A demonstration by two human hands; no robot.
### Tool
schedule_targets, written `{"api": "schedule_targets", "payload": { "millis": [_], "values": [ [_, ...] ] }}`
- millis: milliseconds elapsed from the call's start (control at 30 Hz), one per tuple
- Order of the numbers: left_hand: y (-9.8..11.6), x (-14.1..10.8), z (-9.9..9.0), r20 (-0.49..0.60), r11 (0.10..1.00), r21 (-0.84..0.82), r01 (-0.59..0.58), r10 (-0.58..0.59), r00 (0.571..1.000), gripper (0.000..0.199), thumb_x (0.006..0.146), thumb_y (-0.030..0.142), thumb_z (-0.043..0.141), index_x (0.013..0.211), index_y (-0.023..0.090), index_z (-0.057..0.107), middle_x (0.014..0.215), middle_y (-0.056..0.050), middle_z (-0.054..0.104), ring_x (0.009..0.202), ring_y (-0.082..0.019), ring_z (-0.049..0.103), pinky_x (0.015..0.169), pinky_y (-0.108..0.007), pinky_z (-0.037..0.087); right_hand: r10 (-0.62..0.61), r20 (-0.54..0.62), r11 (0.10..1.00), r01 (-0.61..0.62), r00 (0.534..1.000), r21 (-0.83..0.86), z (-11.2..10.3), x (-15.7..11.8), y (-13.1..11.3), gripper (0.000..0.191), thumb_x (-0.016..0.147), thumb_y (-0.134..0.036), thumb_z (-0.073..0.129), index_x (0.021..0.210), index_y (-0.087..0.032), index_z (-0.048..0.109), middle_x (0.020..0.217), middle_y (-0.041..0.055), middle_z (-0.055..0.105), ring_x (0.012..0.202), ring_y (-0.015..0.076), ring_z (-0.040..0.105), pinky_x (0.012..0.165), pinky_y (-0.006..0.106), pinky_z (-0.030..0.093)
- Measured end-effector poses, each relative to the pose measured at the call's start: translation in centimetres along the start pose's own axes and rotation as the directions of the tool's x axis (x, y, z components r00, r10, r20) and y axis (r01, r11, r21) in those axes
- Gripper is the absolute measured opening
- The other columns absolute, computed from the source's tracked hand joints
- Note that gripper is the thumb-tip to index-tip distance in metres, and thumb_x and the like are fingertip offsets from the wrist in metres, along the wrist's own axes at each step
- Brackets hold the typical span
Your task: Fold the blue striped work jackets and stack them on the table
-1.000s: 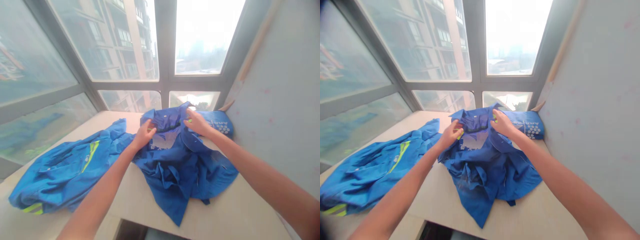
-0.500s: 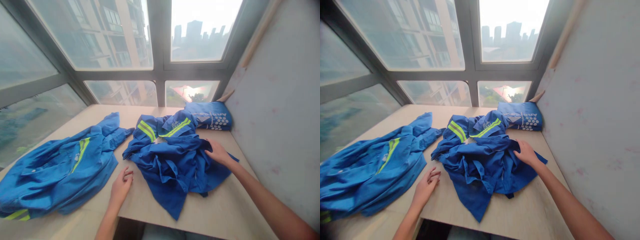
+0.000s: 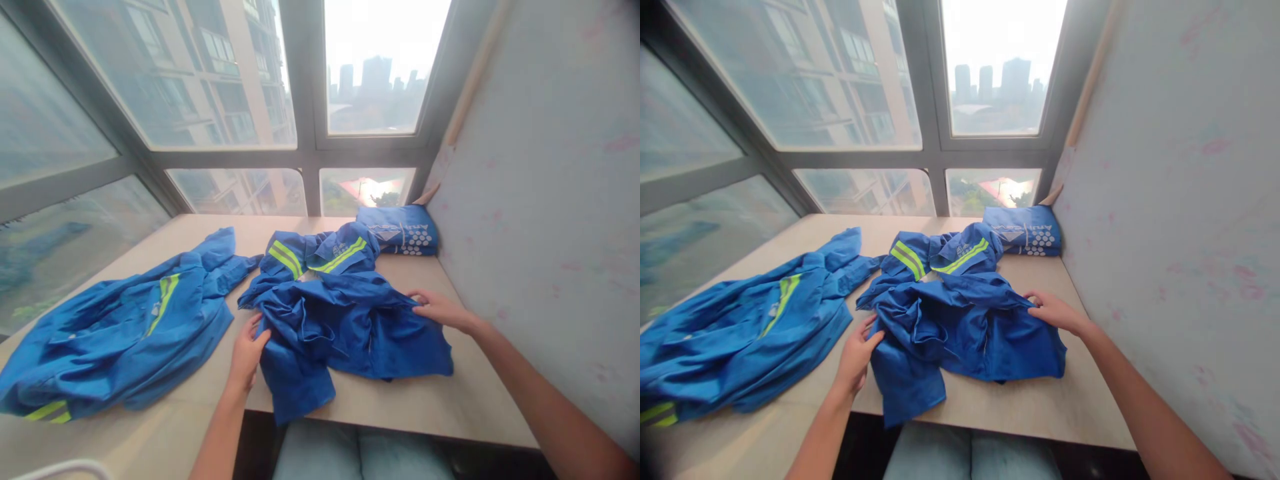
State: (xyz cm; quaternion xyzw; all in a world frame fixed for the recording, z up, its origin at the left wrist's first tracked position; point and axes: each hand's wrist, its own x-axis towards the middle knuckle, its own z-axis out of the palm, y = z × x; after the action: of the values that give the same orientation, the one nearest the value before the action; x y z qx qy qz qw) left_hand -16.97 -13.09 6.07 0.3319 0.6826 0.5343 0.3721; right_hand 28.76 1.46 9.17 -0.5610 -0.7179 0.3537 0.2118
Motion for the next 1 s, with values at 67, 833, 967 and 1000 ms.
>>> {"api": "schedule_targets", "payload": {
  "millis": [67, 833, 967, 1000],
  "values": [
    [1.4, 0.4, -3.2, -0.057, 1.0, 0.018, -0.004, 0.005, 0.998, 0.062, 0.065, 0.035, 0.071, 0.123, 0.018, 0.06, 0.102, -0.01, 0.074, 0.093, -0.027, 0.072, 0.079, -0.038, 0.059, 0.073, 0.011, 0.982, -0.074, 0.997, 0.175, -2.8, -0.4, 0.4, 0.043, 0.075, -0.037, 0.068, 0.114, -0.02, 0.068, 0.08, 0.0045, 0.073, 0.07, 0.0204, 0.067, 0.058, 0.027, 0.051],
    [5.1, 1.5, 0.0, 0.296, 0.28, 0.828, -0.486, 0.518, 0.803, 0.034, 0.094, 0.027, 0.044, 0.117, 0.02, 0.068, 0.12, -0.008, 0.071, 0.107, -0.024, 0.067, 0.095, -0.036, 0.052, -0.066, 0.148, 0.971, 0.03, 0.987, 0.237, 3.1, 6.5, -7.8, 0.035, 0.086, -0.044, 0.061, 0.102, -0.014, 0.072, 0.089, 0.0085, 0.075, 0.078, 0.0196, 0.069, 0.064, 0.027, 0.055],
    [8.4, 6.7, -0.8, 0.162, 0.227, 0.914, -0.336, 0.554, 0.816, 0.036, 0.094, 0.028, 0.044, 0.119, 0.019, 0.068, 0.119, -0.009, 0.071, 0.103, -0.026, 0.068, 0.089, -0.036, 0.054, -0.089, -0.199, 0.983, 0.054, 0.976, -0.174, 2.6, 11.5, -6.0, 0.024, 0.088, -0.027, 0.055, 0.099, -0.016, 0.074, 0.093, 0.0074, 0.076, 0.089, 0.0216, 0.071, 0.079, 0.029, 0.053],
    [9.4, 8.6, -0.2, 0.194, 0.207, 0.911, -0.357, 0.547, 0.814, 0.036, 0.093, 0.027, 0.043, 0.117, 0.019, 0.069, 0.118, -0.009, 0.071, 0.105, -0.026, 0.067, 0.093, -0.037, 0.052, -0.142, -0.215, 0.953, 0.074, 0.966, -0.295, 2.9, 12.9, -6.6, 0.026, 0.089, -0.025, 0.053, 0.103, -0.017, 0.073, 0.098, 0.0079, 0.076, 0.093, 0.022, 0.07, 0.083, 0.029, 0.053]
  ]
}}
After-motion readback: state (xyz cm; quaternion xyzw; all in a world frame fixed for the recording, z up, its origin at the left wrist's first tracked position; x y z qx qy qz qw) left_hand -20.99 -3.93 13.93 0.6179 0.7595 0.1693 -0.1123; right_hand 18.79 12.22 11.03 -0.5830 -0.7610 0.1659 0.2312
